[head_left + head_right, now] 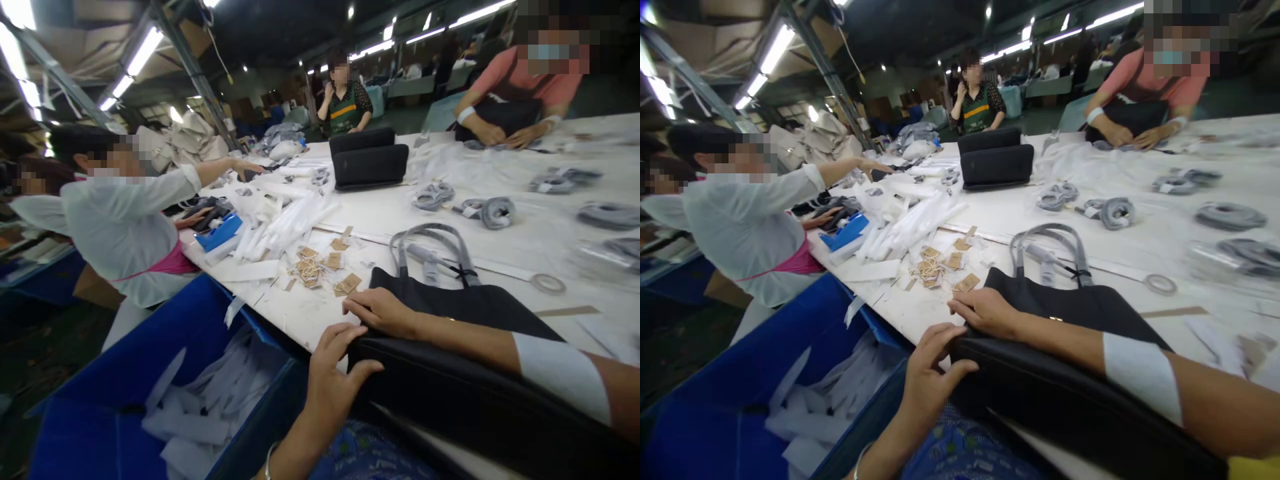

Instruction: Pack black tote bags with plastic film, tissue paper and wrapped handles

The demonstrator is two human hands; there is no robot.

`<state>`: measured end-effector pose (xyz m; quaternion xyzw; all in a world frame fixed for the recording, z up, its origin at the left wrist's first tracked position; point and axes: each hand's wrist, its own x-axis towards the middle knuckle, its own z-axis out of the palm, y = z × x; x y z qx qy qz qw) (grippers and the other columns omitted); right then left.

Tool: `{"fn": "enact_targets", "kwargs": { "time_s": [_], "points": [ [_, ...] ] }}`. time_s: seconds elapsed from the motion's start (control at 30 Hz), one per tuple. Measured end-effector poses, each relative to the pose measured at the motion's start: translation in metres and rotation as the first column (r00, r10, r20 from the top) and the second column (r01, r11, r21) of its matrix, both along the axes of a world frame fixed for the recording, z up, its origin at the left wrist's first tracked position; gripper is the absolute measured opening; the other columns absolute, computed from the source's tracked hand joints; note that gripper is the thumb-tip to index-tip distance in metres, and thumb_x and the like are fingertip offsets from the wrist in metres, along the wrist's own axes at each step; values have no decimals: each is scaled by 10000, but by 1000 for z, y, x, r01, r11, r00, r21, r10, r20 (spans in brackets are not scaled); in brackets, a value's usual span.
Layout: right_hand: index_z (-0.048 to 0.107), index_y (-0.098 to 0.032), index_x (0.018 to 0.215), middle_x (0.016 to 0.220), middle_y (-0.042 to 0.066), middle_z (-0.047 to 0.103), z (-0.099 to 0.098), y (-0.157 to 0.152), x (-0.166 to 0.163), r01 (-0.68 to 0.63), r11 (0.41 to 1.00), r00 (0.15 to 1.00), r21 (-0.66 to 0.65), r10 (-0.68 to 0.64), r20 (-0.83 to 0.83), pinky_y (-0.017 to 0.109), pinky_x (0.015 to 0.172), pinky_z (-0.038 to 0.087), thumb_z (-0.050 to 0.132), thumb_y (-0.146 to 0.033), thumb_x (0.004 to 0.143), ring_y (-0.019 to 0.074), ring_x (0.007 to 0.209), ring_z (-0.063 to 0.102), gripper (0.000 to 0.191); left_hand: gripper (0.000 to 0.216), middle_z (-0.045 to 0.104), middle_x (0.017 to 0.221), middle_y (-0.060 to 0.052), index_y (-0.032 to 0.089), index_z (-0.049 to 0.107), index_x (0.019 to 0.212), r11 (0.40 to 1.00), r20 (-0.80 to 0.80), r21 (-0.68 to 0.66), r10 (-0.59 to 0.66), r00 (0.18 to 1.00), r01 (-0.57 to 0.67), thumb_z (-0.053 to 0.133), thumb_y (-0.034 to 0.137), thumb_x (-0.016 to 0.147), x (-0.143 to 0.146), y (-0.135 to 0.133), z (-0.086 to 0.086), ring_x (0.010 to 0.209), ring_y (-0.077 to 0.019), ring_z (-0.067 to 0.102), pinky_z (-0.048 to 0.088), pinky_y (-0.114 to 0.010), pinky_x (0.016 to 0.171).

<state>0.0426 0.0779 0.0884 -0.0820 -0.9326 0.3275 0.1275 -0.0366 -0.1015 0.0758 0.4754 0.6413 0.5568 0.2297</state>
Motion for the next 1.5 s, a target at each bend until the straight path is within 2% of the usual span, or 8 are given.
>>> {"fn": "enact_targets", "kwargs": {
  "time_s": [0.13, 0.33, 0.53, 0.67, 0.97, 1.13, 1.33, 1.5],
  "points": [
    [705, -205, 855, 815, 47, 741, 7, -2, 5, 186, 980, 982, 78, -182, -53, 276, 702, 441, 356, -443, 997, 181, 752, 675, 446, 601, 656, 1122, -52, 244, 613, 1229, 994, 197, -21, 111, 974, -109, 859, 352, 691, 14, -5, -3, 1029, -198, 649, 550, -313, 926],
    [709, -219, 865, 891, 37, 757, 19, -1, 5, 257, 957, 966, 131, -256, -26, 275, 699, 428, 373, -465, 984, 187, 783, 688, 434, 458, 686, 1129, -80, 189, 646, 1158, 994, 208, 20, 104, 973, -110, 797, 368, 764, 26, -3, 11, 1068, -227, 650, 519, -343, 985],
    [700, -215, 808, 811, 27, 739, 13, 7, 1, 264, 964, 961, -32, -265, -77, 275, 721, 432, 392, -457, 976, 179, 775, 670, 425, 380, 693, 1126, -71, 224, 625, 1294, 999, 205, -15, -31, 978, 34, 552, 380, 955, 7, 4, 31, 1080, -215, 642, 508, -338, 981],
    [685, -195, 762, 739, 13, 704, 5, 9, -6, 171, 977, 976, -129, -185, -112, 267, 695, 417, 403, -446, 974, 159, 718, 635, 433, 347, 718, 992, -53, 239, 677, 1243, 959, 8, -101, -266, 964, 266, 456, 236, 975, -21, 19, 34, 906, -184, 665, 541, -292, 825],
    [636, -184, 681, 640, -9, 656, 3, 5, -5, 90, 980, 985, -177, -114, -132, 254, 583, 396, 512, -319, 868, 139, 605, 565, 262, 293, 691, 1172, -40, 319, 727, 1131, 834, -684, -144, -473, 556, 532, 533, 201, 947, -61, 52, 57, 1044, -198, 657, 510, -294, 907],
    [660, -185, 723, 687, -8, 672, -5, 5, -8, 65, 997, 995, -48, -68, -76, 262, 588, 408, 563, -229, 766, 160, 653, 580, 115, 360, 716, 1171, -7, 349, 690, 1187, 617, -729, -247, -626, 276, 747, 468, 168, 969, -66, 67, 72, 1107, -176, 659, 488, -313, 1013],
    [695, -190, 778, 715, 12, 690, -5, 3, -12, 71, 996, 997, 57, -70, -15, 256, 614, 414, 474, -357, 917, 154, 665, 586, 310, 402, 737, 1122, -43, 265, 700, 1155, 770, -768, -148, -485, 418, 621, 419, 99, 921, -72, 47, 31, 1049, -172, 695, 533, -307, 964],
    [743, -228, 1025, 996, 55, 749, 35, 14, 28, -97, 971, 982, 218, 58, 181, 285, 781, 472, 569, -296, 870, 192, 877, 664, 243, 496, 754, 1043, -51, 231, 679, 1172, 840, -796, -33, -350, 494, 542, 415, 18, 811, -75, 37, 0, 931, -171, 724, 571, -282, 839]
  ]
}}
